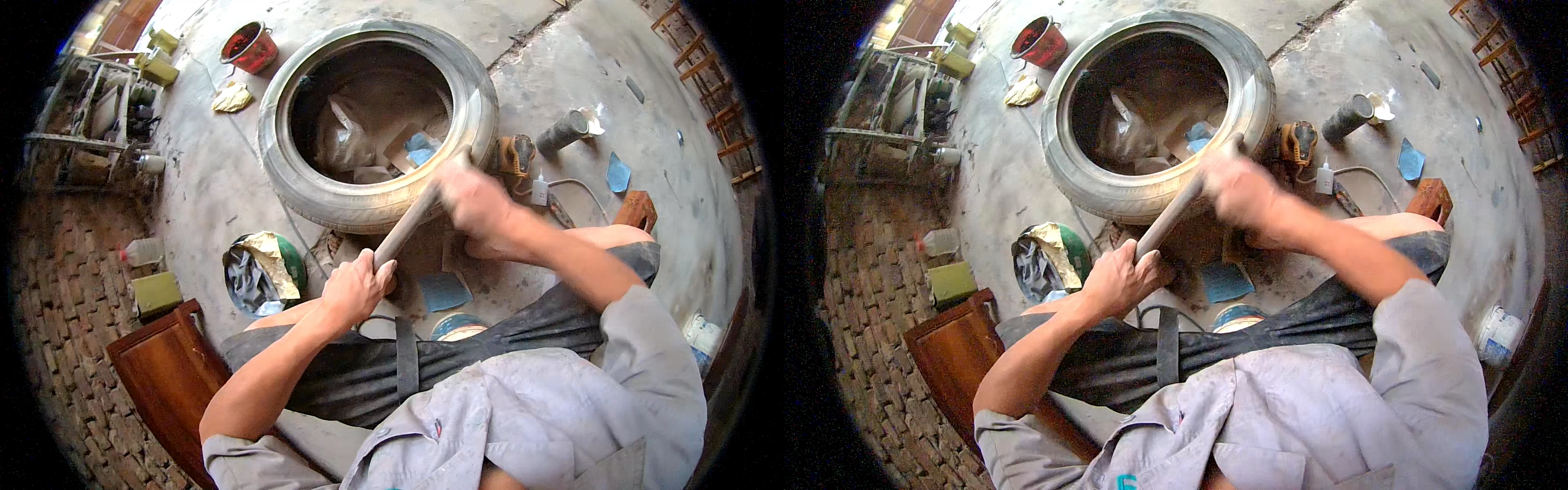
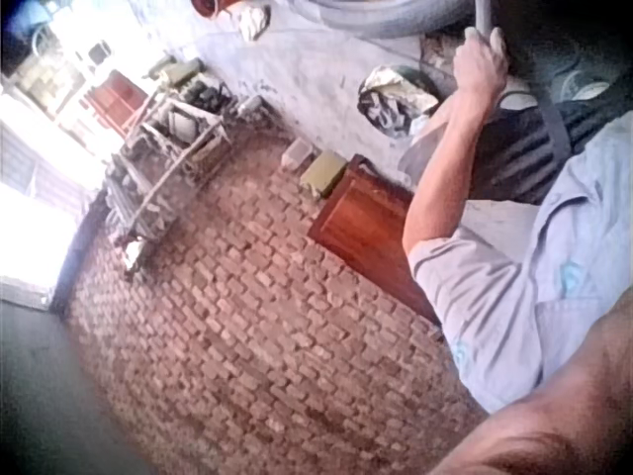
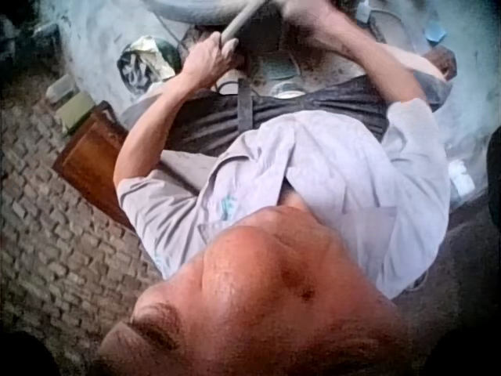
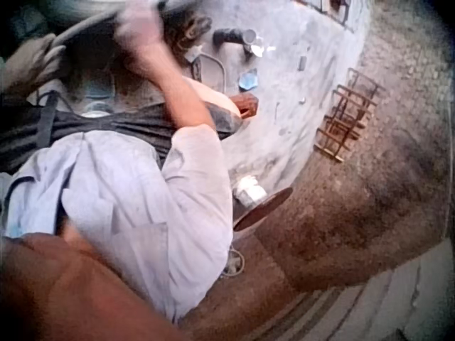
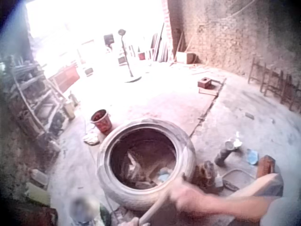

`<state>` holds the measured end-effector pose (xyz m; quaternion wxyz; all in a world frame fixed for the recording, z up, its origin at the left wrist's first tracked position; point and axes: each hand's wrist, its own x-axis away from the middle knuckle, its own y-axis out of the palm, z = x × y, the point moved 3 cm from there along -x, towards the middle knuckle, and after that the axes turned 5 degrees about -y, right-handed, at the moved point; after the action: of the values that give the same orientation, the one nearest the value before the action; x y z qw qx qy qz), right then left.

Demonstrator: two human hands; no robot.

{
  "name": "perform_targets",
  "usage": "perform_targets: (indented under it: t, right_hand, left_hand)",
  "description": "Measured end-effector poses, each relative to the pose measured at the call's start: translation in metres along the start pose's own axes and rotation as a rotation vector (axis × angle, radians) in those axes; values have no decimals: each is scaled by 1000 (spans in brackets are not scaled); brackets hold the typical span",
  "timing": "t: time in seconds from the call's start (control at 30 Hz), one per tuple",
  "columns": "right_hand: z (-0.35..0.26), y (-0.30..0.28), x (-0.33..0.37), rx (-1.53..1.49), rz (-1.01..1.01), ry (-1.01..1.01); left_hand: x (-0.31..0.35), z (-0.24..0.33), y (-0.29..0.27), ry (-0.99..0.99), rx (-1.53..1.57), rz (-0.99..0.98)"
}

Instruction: The person selects a sanding block from a cluttered shelf, then sits on the floor and sands a long metal pipe using the sanding block. The pipe is held against a tire for stability while sanding.

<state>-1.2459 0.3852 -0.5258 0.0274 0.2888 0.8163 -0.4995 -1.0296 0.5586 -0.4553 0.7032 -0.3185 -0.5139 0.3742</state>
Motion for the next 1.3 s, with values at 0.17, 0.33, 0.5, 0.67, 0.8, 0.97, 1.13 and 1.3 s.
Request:
perform_targets:
  t: [0.17,0.33,0.5,0.67,0.8,0.97,1.13,1.3]
  right_hand:
    - [1,-4,-13,87,107,84]
    - [-78,-5,-17,42,122,-129]
    - [43,-12,-5,150,-12,177]
    - [-92,2,-28,16,221,-122]
    - [41,-17,-4,140,-172,136]
    - [-62,11,-23,72,29,55]
    - [-2,-5,-10,104,94,-33]
    - [-20,-3,-11,38,123,99]
  left_hand:
    - [1,-15,23,-206,144,7]
    - [4,-15,23,-227,163,27]
    - [-2,1,-12,-367,232,10]
    - [8,-12,10,-312,161,12]
    - [0,5,-16,-365,226,26]
    - [4,-12,9,-293,181,41]
    - [-1,-3,-4,-332,207,34]
    - [3,3,-9,-140,119,-43]
